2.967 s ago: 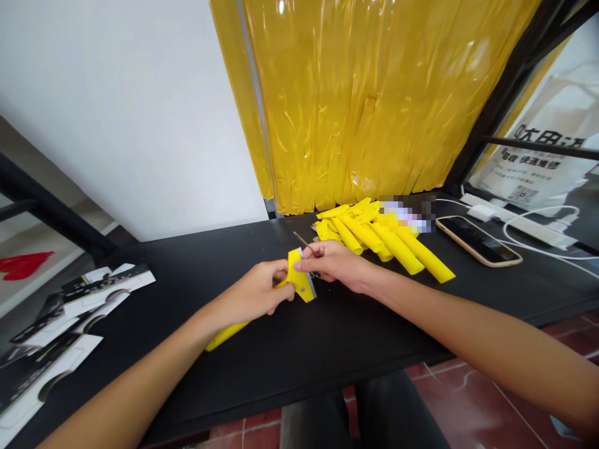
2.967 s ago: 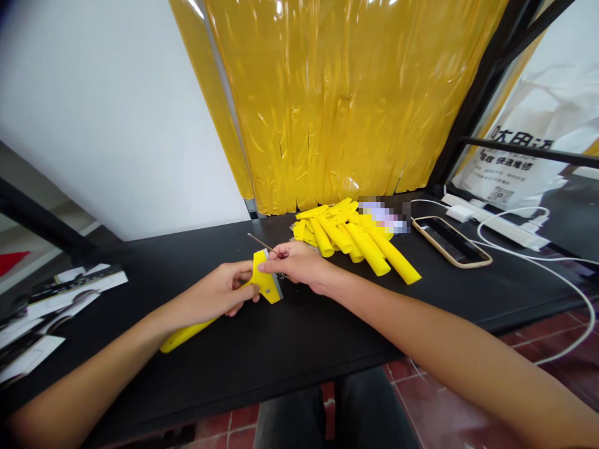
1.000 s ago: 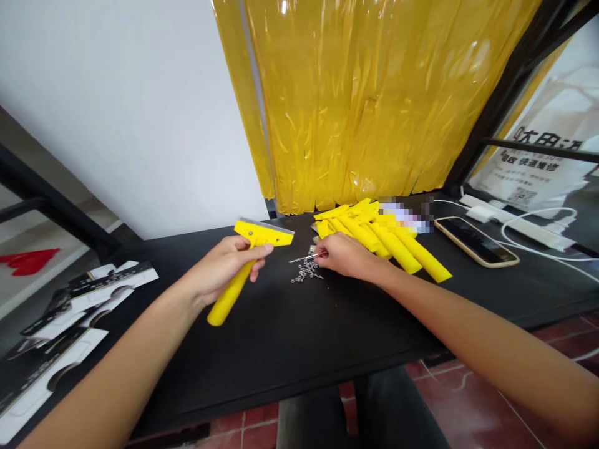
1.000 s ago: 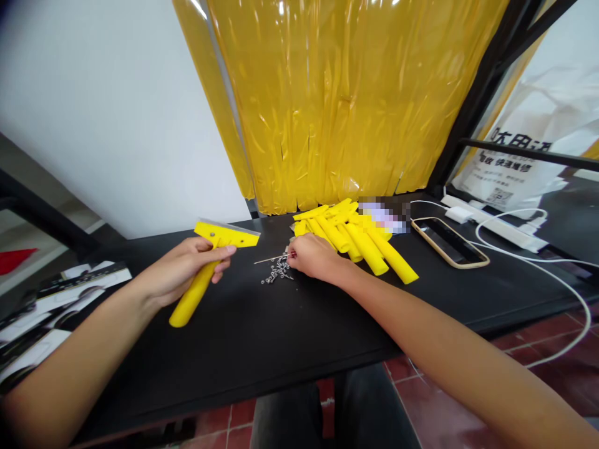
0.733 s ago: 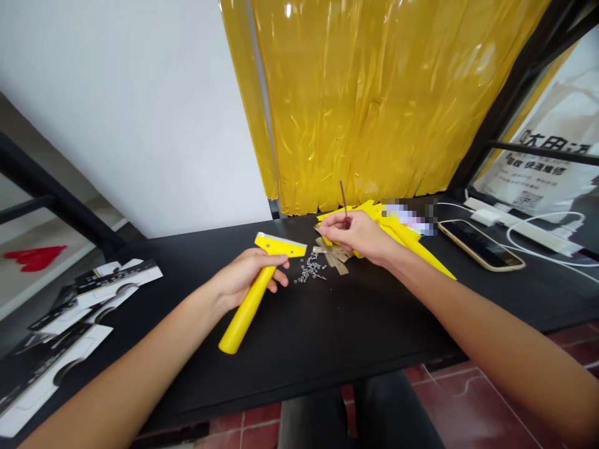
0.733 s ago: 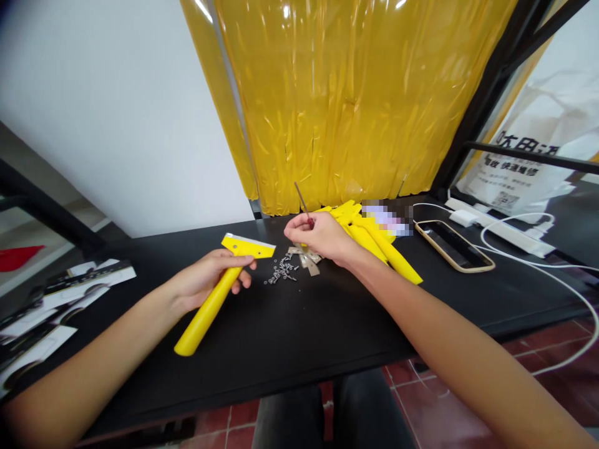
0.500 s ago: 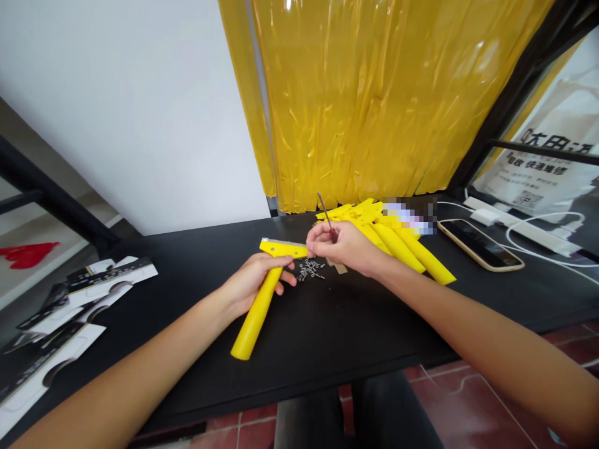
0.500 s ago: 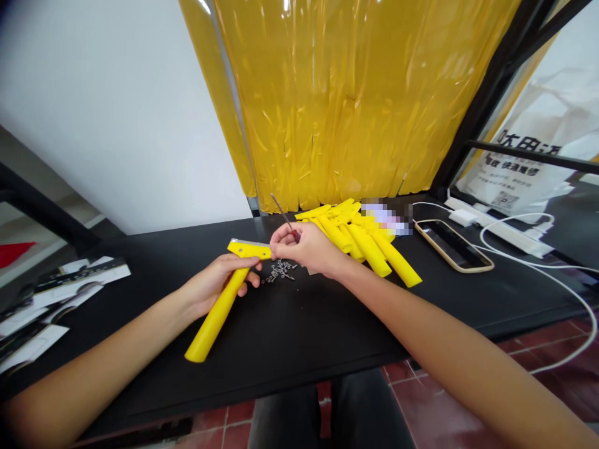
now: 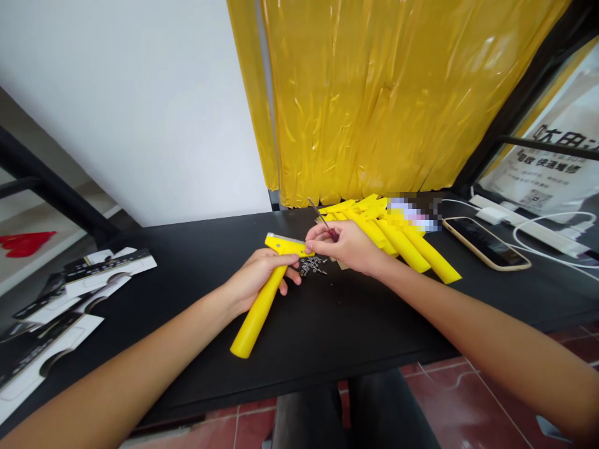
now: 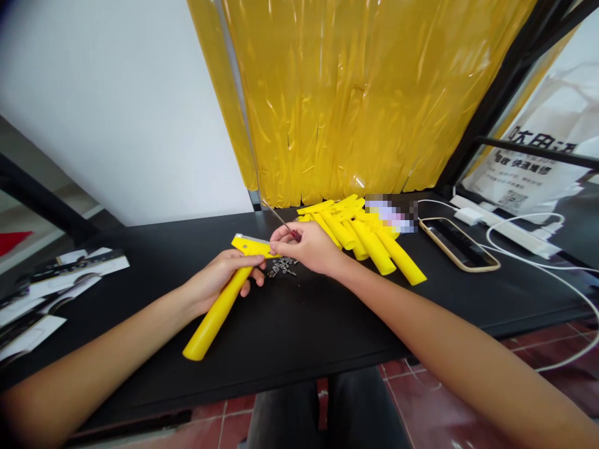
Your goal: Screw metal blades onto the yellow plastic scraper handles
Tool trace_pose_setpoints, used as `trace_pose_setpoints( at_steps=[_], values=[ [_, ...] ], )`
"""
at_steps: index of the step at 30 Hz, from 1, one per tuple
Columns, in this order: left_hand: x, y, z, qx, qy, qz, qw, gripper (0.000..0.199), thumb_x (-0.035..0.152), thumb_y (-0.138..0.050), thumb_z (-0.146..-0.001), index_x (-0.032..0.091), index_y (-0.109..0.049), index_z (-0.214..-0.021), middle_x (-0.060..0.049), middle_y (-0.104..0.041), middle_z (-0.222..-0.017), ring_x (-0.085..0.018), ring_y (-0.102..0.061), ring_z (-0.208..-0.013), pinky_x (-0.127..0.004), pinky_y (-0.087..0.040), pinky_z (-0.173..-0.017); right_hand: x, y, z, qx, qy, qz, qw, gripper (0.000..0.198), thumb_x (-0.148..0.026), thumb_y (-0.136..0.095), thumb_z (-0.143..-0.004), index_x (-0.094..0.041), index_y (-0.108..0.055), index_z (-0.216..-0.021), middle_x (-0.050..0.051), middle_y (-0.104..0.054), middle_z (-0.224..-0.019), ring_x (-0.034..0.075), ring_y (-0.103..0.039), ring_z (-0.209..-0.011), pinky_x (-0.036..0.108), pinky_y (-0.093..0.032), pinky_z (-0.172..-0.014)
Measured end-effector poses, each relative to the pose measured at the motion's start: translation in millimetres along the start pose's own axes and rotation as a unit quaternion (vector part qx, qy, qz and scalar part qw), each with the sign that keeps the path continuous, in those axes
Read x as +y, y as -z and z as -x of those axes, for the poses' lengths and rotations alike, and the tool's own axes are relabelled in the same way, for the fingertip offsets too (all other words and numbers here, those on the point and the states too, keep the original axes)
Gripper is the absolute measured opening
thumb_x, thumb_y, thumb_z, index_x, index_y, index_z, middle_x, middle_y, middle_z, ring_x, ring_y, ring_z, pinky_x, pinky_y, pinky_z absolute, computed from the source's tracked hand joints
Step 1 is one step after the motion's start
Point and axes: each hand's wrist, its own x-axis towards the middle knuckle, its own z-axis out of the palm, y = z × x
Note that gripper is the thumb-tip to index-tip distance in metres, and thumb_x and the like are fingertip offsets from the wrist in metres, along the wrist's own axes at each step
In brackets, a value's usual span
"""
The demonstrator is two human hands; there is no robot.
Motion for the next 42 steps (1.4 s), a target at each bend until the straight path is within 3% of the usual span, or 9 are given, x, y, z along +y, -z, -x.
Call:
trace_pose_setpoints(
  at_steps=[6, 13, 22, 28, 35, 42],
  values=[
    [0.2, -1.1, 1.7, 0.002, 0.006, -0.009, 1.0, 0.015, 0.02, -0.07, -0.084, 0.008, -0.067, -0.075, -0.009, -0.068, -0.062, -0.01, -0.057, -0.039, -0.017, -0.044, -0.035, 0.4, -1.4, 0.8, 0.007, 0.017, 0.072, 0.997, 0.015, -0.033, -0.07, -0.083, -0.018, -0.07, -0.081, -0.003, -0.059, -0.066, 0.01, -0.048, -0.061, 0.028, -0.04, -0.06],
    [-0.2, 3.4, -0.7, -0.047, 0.013, -0.003, 0.999, 0.018, 0.025, -0.072, -0.084, 0.009, -0.069, -0.077, -0.009, -0.068, -0.063, -0.01, -0.056, -0.04, -0.017, -0.044, -0.037, 8.8, -3.1, -1.1, -0.005, 0.072, 0.132, 0.989, 0.014, -0.034, -0.073, -0.082, -0.022, -0.075, -0.09, 0.002, -0.065, -0.088, 0.015, -0.057, -0.077, 0.031, -0.044, -0.071],
    [4.4, 4.9, -0.3, -0.049, 0.033, 0.011, 0.998, 0.019, 0.023, -0.07, -0.086, 0.009, -0.07, -0.073, -0.007, -0.065, -0.059, -0.008, -0.054, -0.039, -0.015, -0.041, -0.036, 12.6, -1.1, -2.6, -0.028, 0.008, 0.049, 0.998, 0.017, -0.036, -0.074, -0.08, -0.022, -0.075, -0.089, 0.002, -0.07, -0.092, 0.016, -0.06, -0.084, 0.032, -0.045, -0.08],
    [2.9, 8.0, -3.1, -0.049, 0.042, 0.003, 0.998, 0.021, 0.025, -0.071, -0.085, 0.008, -0.07, -0.073, -0.008, -0.065, -0.058, -0.008, -0.054, -0.038, -0.015, -0.04, -0.034, 13.5, -2.3, -3.1, -0.039, 0.013, 0.051, 0.998, 0.024, -0.041, -0.076, -0.079, -0.02, -0.075, -0.089, -0.001, -0.063, -0.08, 0.013, -0.05, -0.073, 0.029, -0.039, -0.07],
    [4.4, 7.3, -2.3, -0.039, 0.043, 0.018, 0.998, 0.017, 0.022, -0.068, -0.087, 0.01, -0.07, -0.074, -0.007, -0.065, -0.057, -0.008, -0.053, -0.038, -0.015, -0.038, -0.034, 5.4, -1.8, 0.1, -0.036, -0.097, 0.005, 0.995, 0.03, -0.048, -0.076, -0.078, -0.021, -0.073, -0.092, -0.004, -0.053, -0.067, 0.009, -0.033, -0.055, 0.025, -0.024, -0.048],
    [2.3, 9.2, -3.5, -0.049, 0.042, 0.014, 0.998, 0.019, 0.024, -0.069, -0.087, 0.01, -0.07, -0.074, -0.007, -0.065, -0.057, -0.008, -0.053, -0.039, -0.015, -0.039, -0.035, 7.5, -1.0, 0.3, -0.044, -0.092, -0.007, 0.995, 0.029, -0.049, -0.075, -0.078, -0.023, -0.071, -0.09, -0.004, -0.049, -0.067, 0.009, -0.031, -0.055, 0.025, -0.021, -0.046]
  ],
)
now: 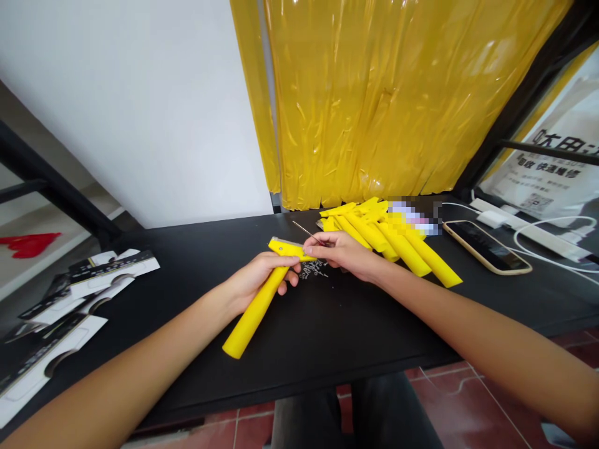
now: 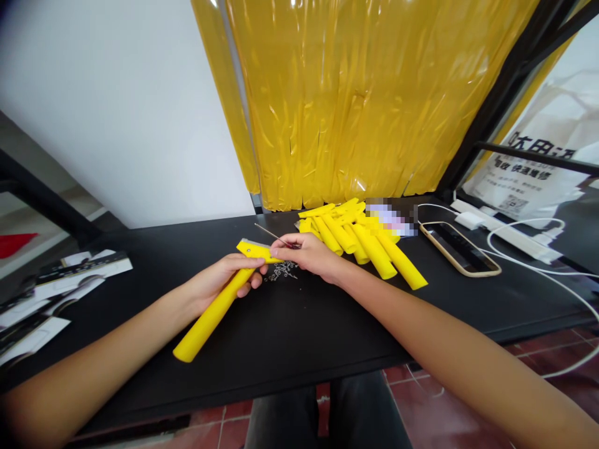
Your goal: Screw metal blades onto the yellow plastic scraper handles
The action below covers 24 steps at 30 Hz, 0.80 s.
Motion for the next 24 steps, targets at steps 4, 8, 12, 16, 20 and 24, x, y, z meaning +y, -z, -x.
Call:
trace_pose_setpoints(
  at_steps=[4, 8, 12, 16, 20, 24],
  values=[
    [-0.6, 0.7, -0.2, -0.002, 0.003, -0.002, 1.0, 0.018, 0.024, -0.069, -0.086, 0.01, -0.07, -0.075, -0.007, -0.065, -0.058, -0.008, -0.053, -0.039, -0.015, -0.039, -0.035, 2.0, 0.1, 0.0, -0.015, 0.005, 0.002, 1.0, 0.029, -0.049, -0.075, -0.078, -0.023, -0.071, -0.09, -0.004, -0.05, -0.071, 0.01, -0.033, -0.059, 0.024, -0.023, -0.048],
    [0.6, -0.7, 0.3, 0.006, 0.006, -0.012, 1.0, 0.02, 0.025, -0.07, -0.086, 0.009, -0.07, -0.074, -0.008, -0.065, -0.058, -0.008, -0.054, -0.038, -0.015, -0.04, -0.037, 3.9, 0.2, -0.3, -0.035, 0.006, -0.005, 0.999, 0.03, -0.049, -0.075, -0.077, -0.023, -0.07, -0.092, -0.003, -0.049, -0.075, 0.01, -0.035, -0.062, 0.023, -0.023, -0.05],
    [1.1, -2.0, 1.1, 0.019, 0.006, -0.008, 1.0, 0.02, 0.024, -0.07, -0.085, 0.008, -0.07, -0.073, -0.008, -0.065, -0.058, -0.008, -0.054, -0.038, -0.016, -0.04, -0.037, 6.4, -0.8, -1.5, -0.054, 0.003, -0.048, 0.997, 0.033, -0.05, -0.077, -0.075, -0.022, -0.069, -0.092, -0.004, -0.048, -0.074, 0.01, -0.03, -0.059, 0.024, -0.02, -0.049],
    [0.1, -1.2, 0.6, 0.012, 0.001, -0.015, 1.0, 0.02, 0.025, -0.072, -0.084, 0.009, -0.07, -0.074, -0.008, -0.066, -0.059, -0.009, -0.055, -0.038, -0.016, -0.041, -0.038, 6.4, -0.6, -1.5, -0.045, 0.004, -0.031, 0.998, 0.033, -0.05, -0.075, -0.077, -0.022, -0.068, -0.092, -0.004, -0.049, -0.074, 0.009, -0.032, -0.059, 0.024, -0.022, -0.049],
    [-0.8, -1.1, 0.0, 0.013, -0.006, -0.022, 1.0, 0.02, 0.026, -0.072, -0.083, 0.009, -0.07, -0.073, -0.009, -0.067, -0.058, -0.01, -0.056, -0.038, -0.017, -0.042, -0.038, 3.5, 1.1, -1.0, -0.037, 0.037, 0.024, 0.998, 0.029, -0.049, -0.07, -0.083, -0.022, -0.068, -0.094, -0.001, -0.058, -0.082, 0.012, -0.045, -0.067, 0.025, -0.034, -0.057],
    [-0.7, -4.5, 1.8, 0.018, -0.011, -0.023, 1.0, 0.019, 0.025, -0.072, -0.082, 0.008, -0.068, -0.073, -0.01, -0.067, -0.059, -0.011, -0.057, -0.039, -0.018, -0.043, -0.038, 3.9, 2.5, -3.2, -0.023, 0.103, 0.077, 0.991, 0.026, -0.045, -0.071, -0.084, -0.021, -0.069, -0.091, 0.002, -0.064, -0.093, 0.016, -0.055, -0.083, 0.031, -0.043, -0.077]
  ],
)
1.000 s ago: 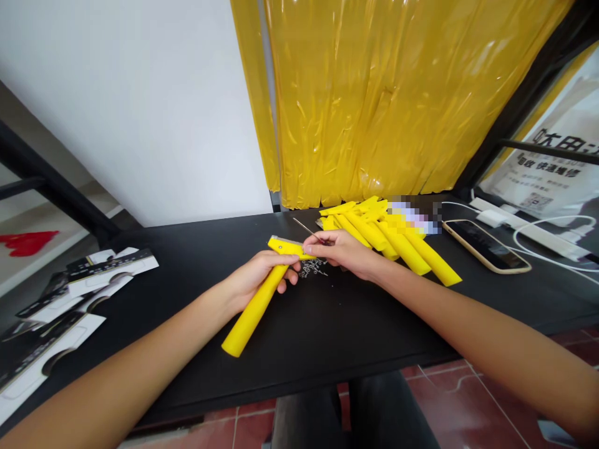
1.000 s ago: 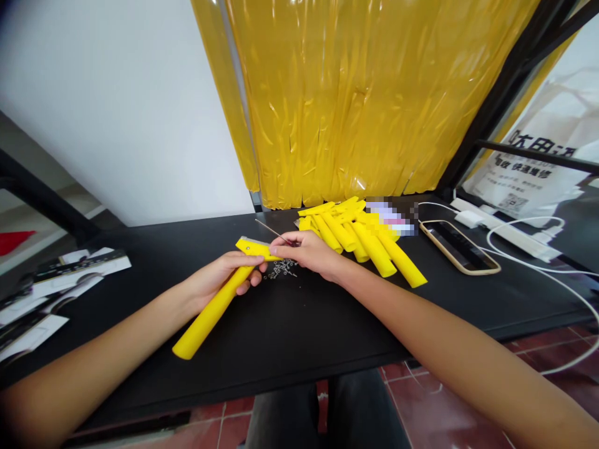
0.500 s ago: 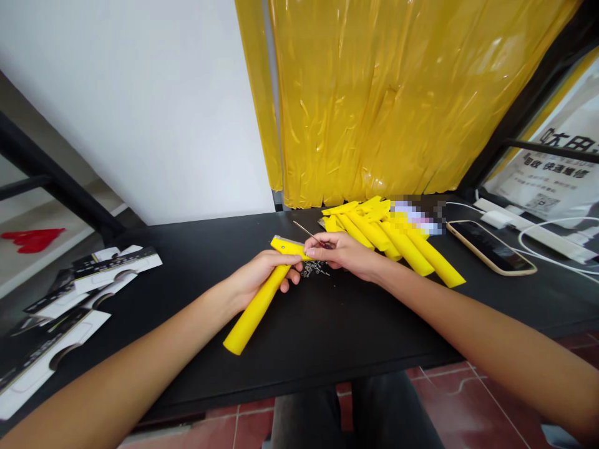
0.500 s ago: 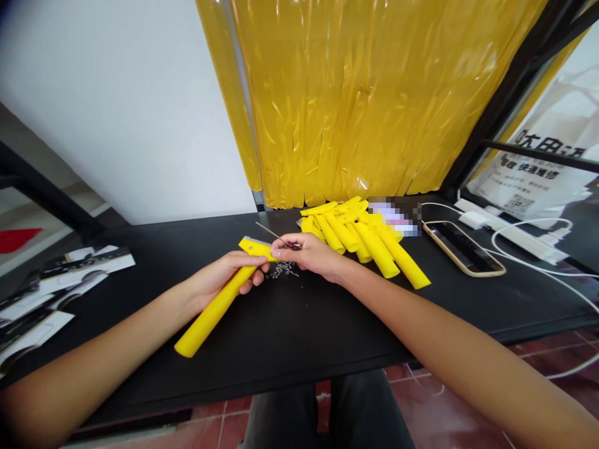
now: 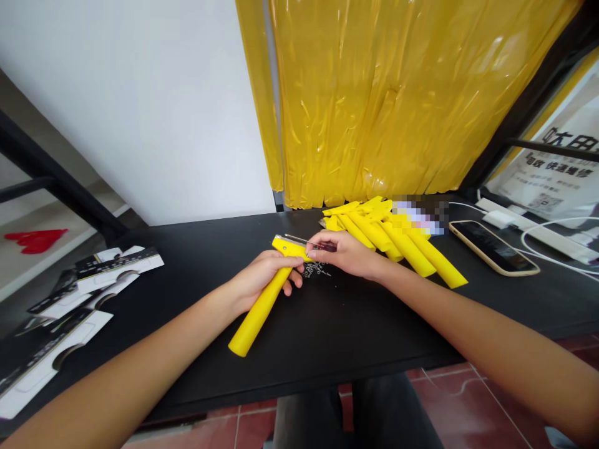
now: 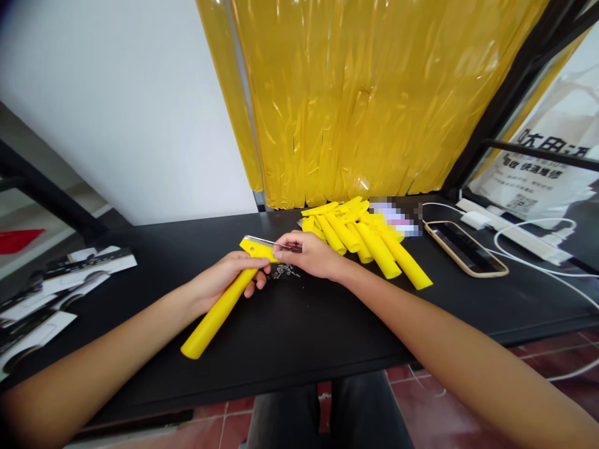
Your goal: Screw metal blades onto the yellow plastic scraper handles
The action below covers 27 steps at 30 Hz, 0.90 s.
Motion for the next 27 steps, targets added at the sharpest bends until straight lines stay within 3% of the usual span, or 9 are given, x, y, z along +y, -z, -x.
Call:
trace_pose_setpoints(
  at_steps=[5, 9, 14, 17, 21, 24, 27],
  values=[
    [-2.1, -3.2, 3.1, -0.007, -0.009, -0.014, 1.0, 0.019, 0.026, -0.073, -0.082, 0.009, -0.067, -0.075, -0.01, -0.067, -0.059, -0.011, -0.057, -0.04, -0.018, -0.041, -0.039, 3.3, 0.0, -1.0, -0.009, -0.01, -0.009, 1.0, 0.021, -0.039, -0.073, -0.082, -0.02, -0.068, -0.092, 0.0, -0.064, -0.087, 0.016, -0.056, -0.08, 0.031, -0.044, -0.076],
    [-4.2, -2.3, 4.3, -0.011, -0.014, -0.038, 0.999, 0.027, 0.036, -0.071, -0.086, 0.013, -0.065, -0.075, -0.001, -0.055, -0.044, -0.007, -0.044, -0.032, -0.017, -0.03, -0.035, -3.1, -2.4, 1.2, -0.004, -0.031, -0.038, 0.999, 0.021, -0.034, -0.076, -0.079, -0.02, -0.066, -0.092, -0.001, -0.061, -0.081, 0.014, -0.054, -0.077, 0.029, -0.043, -0.072],
    [-3.0, -1.4, 4.6, 0.013, -0.022, -0.052, 0.998, 0.032, 0.042, -0.068, -0.088, 0.014, -0.064, -0.074, 0.001, -0.049, -0.04, -0.007, -0.041, -0.031, -0.017, -0.025, -0.034, -16.6, -0.7, 3.4, 0.045, -0.081, -0.131, 0.987, 0.021, -0.041, -0.066, -0.088, -0.021, -0.069, -0.095, -0.004, -0.048, -0.068, 0.01, -0.04, -0.058, 0.025, -0.03, -0.051],
    [-2.5, -1.6, 4.3, 0.03, -0.027, -0.051, 0.998, 0.031, 0.04, -0.071, -0.086, 0.014, -0.064, -0.072, 0.001, -0.05, -0.042, -0.007, -0.043, -0.033, -0.017, -0.029, -0.035, -21.2, 6.9, 3.4, 0.071, -0.052, -0.209, 0.974, 0.018, -0.035, -0.067, -0.087, -0.019, -0.07, -0.095, -0.004, -0.044, -0.069, 0.009, -0.034, -0.056, 0.026, -0.026, -0.05],
    [-3.5, -1.1, 3.2, 0.048, -0.02, -0.038, 0.998, 0.03, 0.039, -0.075, -0.082, 0.013, -0.065, -0.069, 0.001, -0.052, -0.045, -0.008, -0.045, -0.037, -0.018, -0.034, -0.037, -24.1, 19.4, 3.1, 0.123, 0.005, -0.219, 0.968, 0.026, -0.031, -0.078, -0.08, -0.022, -0.071, -0.103, -0.001, -0.055, -0.088, 0.008, -0.042, -0.062, 0.025, -0.031, -0.052],
    [-3.8, 0.7, 1.9, 0.057, -0.017, -0.02, 0.998, 0.032, 0.04, -0.077, -0.08, 0.014, -0.063, -0.068, 0.002, -0.05, -0.044, -0.006, -0.042, -0.036, -0.017, -0.031, -0.036, -24.9, 24.8, 2.0, 0.186, 0.019, -0.239, 0.953, 0.027, -0.027, -0.084, -0.074, -0.021, -0.071, -0.097, -0.001, -0.058, -0.085, 0.008, -0.044, -0.062, 0.025, -0.034, -0.051],
    [-3.1, 2.7, 0.8, 0.059, -0.023, -0.005, 0.998, 0.032, 0.041, -0.078, -0.08, 0.015, -0.063, -0.068, 0.003, -0.048, -0.042, -0.005, -0.039, -0.035, -0.017, -0.029, -0.036, -26.3, 24.7, 1.7, 0.201, 0.03, -0.25, 0.947, 0.022, -0.029, -0.083, -0.075, -0.022, -0.071, -0.092, -0.001, -0.061, -0.083, 0.008, -0.048, -0.06, 0.027, -0.041, -0.055]
  ],
)
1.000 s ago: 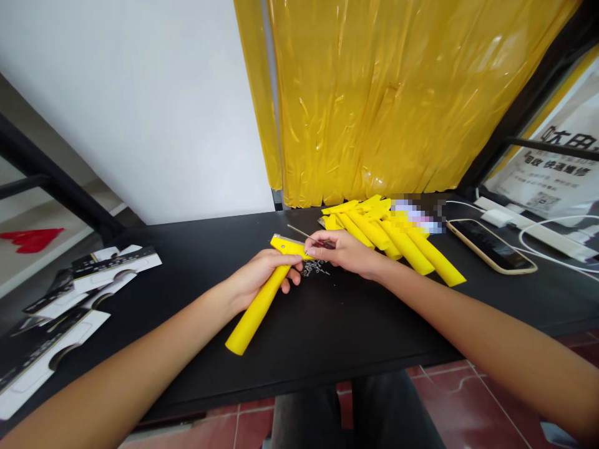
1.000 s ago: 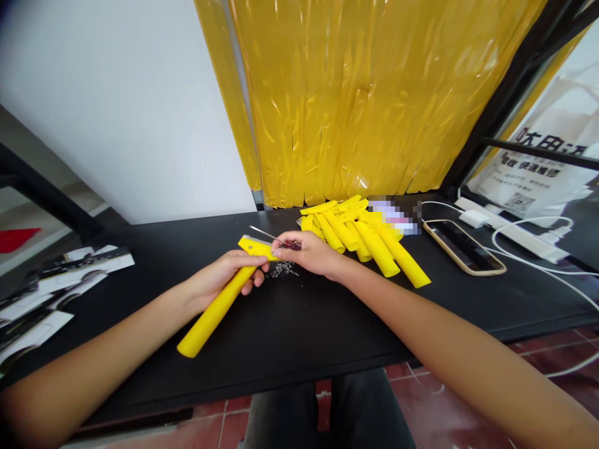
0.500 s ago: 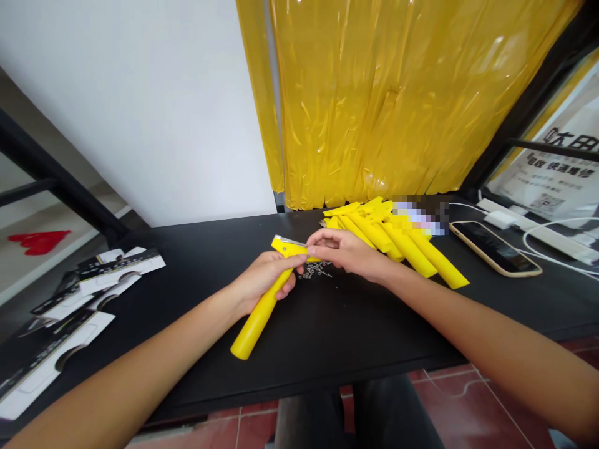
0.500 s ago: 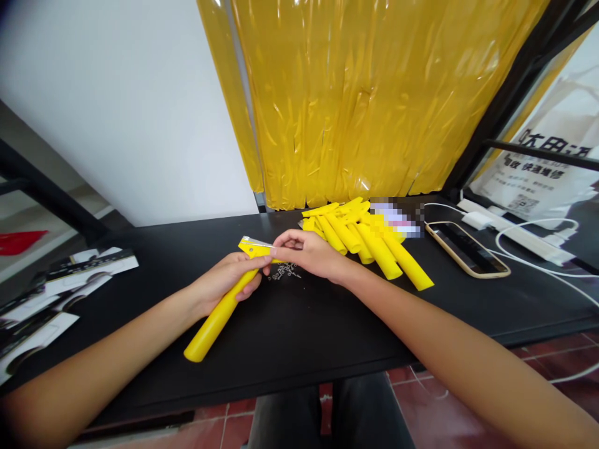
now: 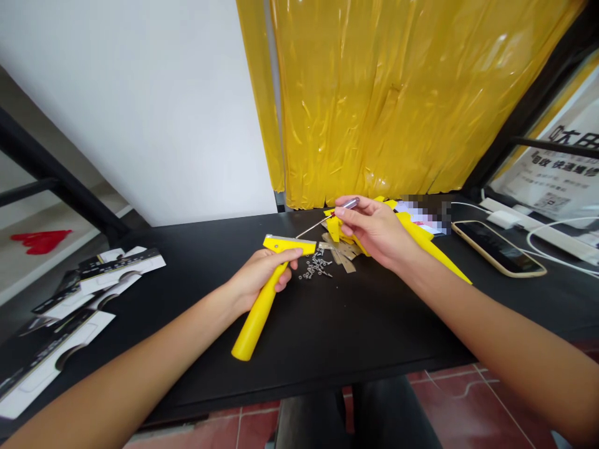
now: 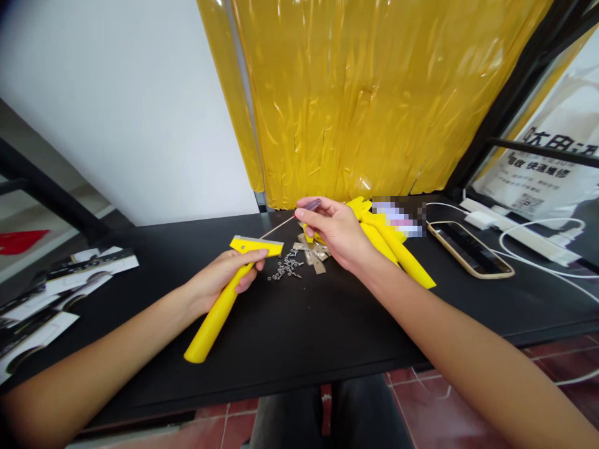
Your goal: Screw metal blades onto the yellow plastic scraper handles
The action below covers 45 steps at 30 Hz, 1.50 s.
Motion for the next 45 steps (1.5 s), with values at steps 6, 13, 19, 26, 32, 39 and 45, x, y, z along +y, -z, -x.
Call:
trace_pose_setpoints(
  at_steps=[6, 13, 19, 26, 32, 39, 45],
  values=[
    [0.1, 1.2, 0.3, 0.01, -0.001, 0.001, 1.0, 0.031, 0.039, -0.076, -0.08, 0.015, -0.064, -0.065, 0.002, -0.049, -0.044, -0.006, -0.041, -0.036, -0.018, -0.031, -0.036, -7.6, -13.5, 12.6, -0.045, 0.085, 0.103, 0.99, 0.02, -0.04, -0.069, -0.09, -0.02, -0.069, -0.091, 0.003, -0.069, -0.093, 0.01, -0.058, -0.064, 0.028, -0.052, -0.064],
    [-3.1, 0.2, 0.1, 0.008, -0.015, 0.0, 1.0, 0.028, 0.034, -0.071, -0.081, 0.014, -0.064, -0.063, 0.001, -0.05, -0.044, -0.007, -0.044, -0.036, -0.018, -0.035, -0.037, -12.5, -22.0, 19.4, -0.052, 0.107, 0.144, 0.982, 0.019, -0.038, -0.069, -0.09, -0.019, -0.066, -0.092, 0.003, -0.07, -0.091, 0.012, -0.064, -0.071, 0.027, -0.057, -0.064],
    [-3.6, -0.8, 0.0, 0.012, -0.012, -0.012, 1.0, 0.027, 0.033, -0.068, -0.082, 0.014, -0.064, -0.063, 0.0, -0.05, -0.043, -0.007, -0.043, -0.035, -0.017, -0.034, -0.036, -9.6, -21.3, 19.0, -0.051, 0.113, 0.136, 0.983, 0.019, -0.038, -0.068, -0.09, -0.02, -0.065, -0.093, 0.003, -0.069, -0.091, 0.012, -0.065, -0.071, 0.028, -0.058, -0.067],
    [-2.7, -2.9, 1.1, 0.02, -0.022, -0.014, 0.999, 0.026, 0.032, -0.069, -0.081, 0.015, -0.063, -0.063, 0.0, -0.05, -0.043, -0.007, -0.043, -0.036, -0.018, -0.033, -0.037, -9.0, -22.3, 20.7, -0.064, 0.118, 0.144, 0.98, 0.021, -0.04, -0.07, -0.089, -0.02, -0.065, -0.092, 0.003, -0.068, -0.089, 0.013, -0.065, -0.073, 0.029, -0.059, -0.07],
    [-2.6, -1.3, 0.9, 0.022, -0.023, -0.011, 0.999, 0.026, 0.031, -0.068, -0.081, 0.014, -0.063, -0.062, 0.0, -0.05, -0.042, -0.007, -0.043, -0.035, -0.018, -0.033, -0.037, -7.7, -22.3, 23.0, -0.075, 0.116, 0.149, 0.979, 0.02, -0.039, -0.069, -0.089, -0.02, -0.065, -0.092, 0.003, -0.067, -0.091, 0.014, -0.065, -0.076, 0.03, -0.059, -0.073],
    [-1.7, -2.2, 1.1, 0.025, -0.022, -0.002, 0.999, 0.026, 0.032, -0.071, -0.079, 0.015, -0.062, -0.063, 0.001, -0.05, -0.044, -0.007, -0.042, -0.036, -0.019, -0.032, -0.037, -8.2, -23.1, 23.8, -0.073, 0.117, 0.162, 0.977, 0.021, -0.042, -0.068, -0.09, -0.021, -0.065, -0.093, 0.004, -0.067, -0.094, 0.014, -0.065, -0.078, 0.032, -0.059, -0.076],
    [-0.9, -5.1, 3.7, 0.035, -0.022, -0.027, 0.999, 0.027, 0.033, -0.071, -0.079, 0.015, -0.062, -0.062, 0.0, -0.051, -0.043, -0.007, -0.044, -0.035, -0.019, -0.032, -0.037, -6.0, -20.4, 24.5, -0.086, 0.12, 0.181, 0.972, 0.019, -0.039, -0.067, -0.091, -0.021, -0.066, -0.095, 0.004, -0.068, -0.094, 0.015, -0.066, -0.078, 0.032, -0.059, -0.077]
  ],
)
